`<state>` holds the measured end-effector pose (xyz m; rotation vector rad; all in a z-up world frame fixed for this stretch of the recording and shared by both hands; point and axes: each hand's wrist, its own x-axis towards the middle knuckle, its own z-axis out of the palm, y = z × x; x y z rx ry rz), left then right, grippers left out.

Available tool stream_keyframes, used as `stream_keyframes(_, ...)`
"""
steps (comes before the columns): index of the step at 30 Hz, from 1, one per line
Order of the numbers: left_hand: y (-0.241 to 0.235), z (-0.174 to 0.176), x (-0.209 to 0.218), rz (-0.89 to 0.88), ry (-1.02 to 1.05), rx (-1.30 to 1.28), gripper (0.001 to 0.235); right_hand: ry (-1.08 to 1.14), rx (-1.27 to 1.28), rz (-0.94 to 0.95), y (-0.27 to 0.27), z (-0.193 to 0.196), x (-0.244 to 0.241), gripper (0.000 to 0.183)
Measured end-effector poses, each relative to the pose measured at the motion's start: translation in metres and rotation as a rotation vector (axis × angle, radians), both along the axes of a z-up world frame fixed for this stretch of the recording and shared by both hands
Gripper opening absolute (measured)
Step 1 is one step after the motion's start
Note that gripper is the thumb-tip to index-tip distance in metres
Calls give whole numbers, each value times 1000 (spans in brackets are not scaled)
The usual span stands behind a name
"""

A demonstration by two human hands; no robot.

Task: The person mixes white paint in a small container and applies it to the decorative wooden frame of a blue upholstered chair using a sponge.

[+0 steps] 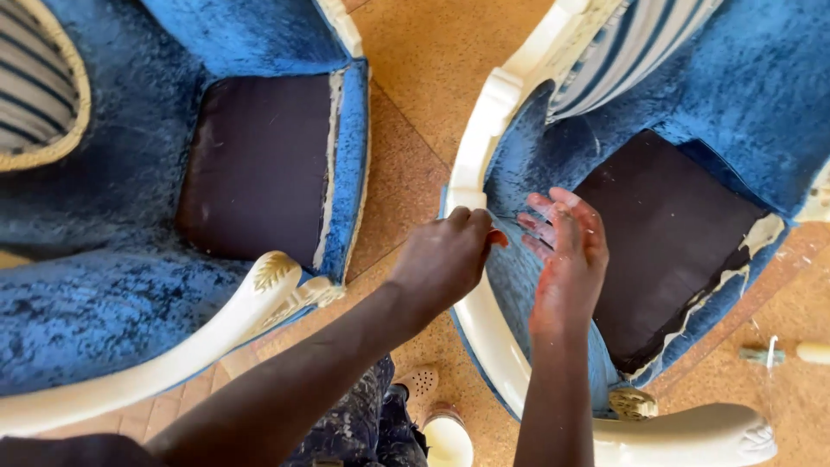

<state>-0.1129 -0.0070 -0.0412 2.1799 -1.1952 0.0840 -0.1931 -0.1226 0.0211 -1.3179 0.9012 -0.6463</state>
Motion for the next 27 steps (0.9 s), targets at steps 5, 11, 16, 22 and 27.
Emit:
stream_keyframes(5, 44, -20, 23, 206, 199, -18, 17, 49, -46, 10, 4, 8, -8, 29)
stream_keyframes(11, -7, -5, 18, 217, 47, -257, 26, 71, -94, 70, 0, -8, -2, 29)
stream_keyframes(16, 16, -2, 17, 230, 63, -280, 24, 109, -162, 95, 2, -1, 6, 29)
stream_keyframes(22, 18, 12, 63, 211, 1044, -700, 29, 123, -81, 77, -13, -7, 20, 34)
stream_keyframes(27, 18, -14, 38, 77, 1145, -730, 32, 208, -335, 166, -8, -5, 33, 28)
